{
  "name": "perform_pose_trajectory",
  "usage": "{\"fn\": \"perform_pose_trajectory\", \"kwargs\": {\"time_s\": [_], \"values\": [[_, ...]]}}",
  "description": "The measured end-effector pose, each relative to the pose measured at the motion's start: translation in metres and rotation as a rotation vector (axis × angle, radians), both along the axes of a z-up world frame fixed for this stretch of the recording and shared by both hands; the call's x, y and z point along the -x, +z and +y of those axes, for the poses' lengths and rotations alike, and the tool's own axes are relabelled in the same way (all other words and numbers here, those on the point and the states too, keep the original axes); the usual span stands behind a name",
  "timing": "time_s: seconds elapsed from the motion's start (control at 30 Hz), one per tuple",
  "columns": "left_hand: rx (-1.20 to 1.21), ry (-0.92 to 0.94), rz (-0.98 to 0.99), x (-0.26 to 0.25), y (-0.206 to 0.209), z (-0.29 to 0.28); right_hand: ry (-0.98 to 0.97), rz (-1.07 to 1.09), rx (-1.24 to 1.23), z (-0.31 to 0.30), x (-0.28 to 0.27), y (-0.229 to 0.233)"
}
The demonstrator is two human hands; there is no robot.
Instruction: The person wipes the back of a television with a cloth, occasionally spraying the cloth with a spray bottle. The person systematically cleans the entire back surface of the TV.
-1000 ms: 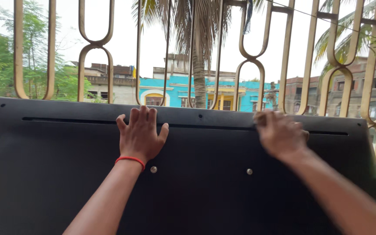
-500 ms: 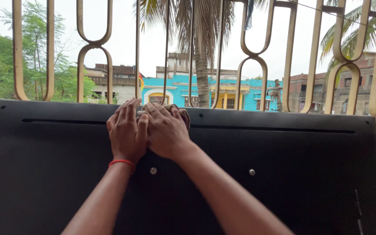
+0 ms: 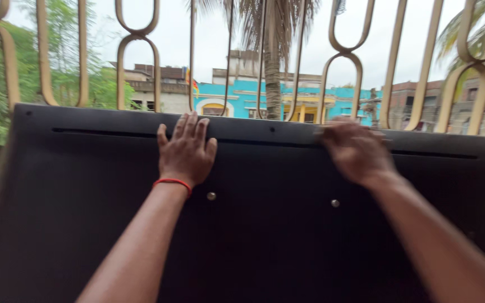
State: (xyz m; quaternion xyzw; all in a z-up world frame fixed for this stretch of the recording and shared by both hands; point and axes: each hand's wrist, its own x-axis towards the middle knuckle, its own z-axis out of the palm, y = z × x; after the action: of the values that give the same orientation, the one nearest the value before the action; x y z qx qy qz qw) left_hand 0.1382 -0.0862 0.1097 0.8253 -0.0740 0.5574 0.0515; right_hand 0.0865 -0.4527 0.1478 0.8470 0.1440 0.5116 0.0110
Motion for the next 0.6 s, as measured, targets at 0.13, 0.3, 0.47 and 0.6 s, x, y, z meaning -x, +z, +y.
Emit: {"fn": "perform_pose_trajectory", "kwargs": {"time_s": [0.13, 0.3, 0.47, 0.6], "values": [[0.016, -0.027, 0.001, 0.005, 0.001, -0.001, -0.145, -0.127, 0.008, -0.079, -0.026, -0.014], [-0.019, 0.009, -0.02, 0.006, 0.002, -0.003, -0.19, -0.071, -0.055, -0.055, -0.029, -0.014], [-0.024, 0.004, 0.026, 0.01, 0.002, -0.003, -0.042, 0.115, -0.094, 0.066, 0.0, -0.002], [-0.016, -0.029, 0.042, 0.013, 0.004, -0.001, 0.154, 0.092, -0.028, 0.173, 0.001, -0.001]]}}
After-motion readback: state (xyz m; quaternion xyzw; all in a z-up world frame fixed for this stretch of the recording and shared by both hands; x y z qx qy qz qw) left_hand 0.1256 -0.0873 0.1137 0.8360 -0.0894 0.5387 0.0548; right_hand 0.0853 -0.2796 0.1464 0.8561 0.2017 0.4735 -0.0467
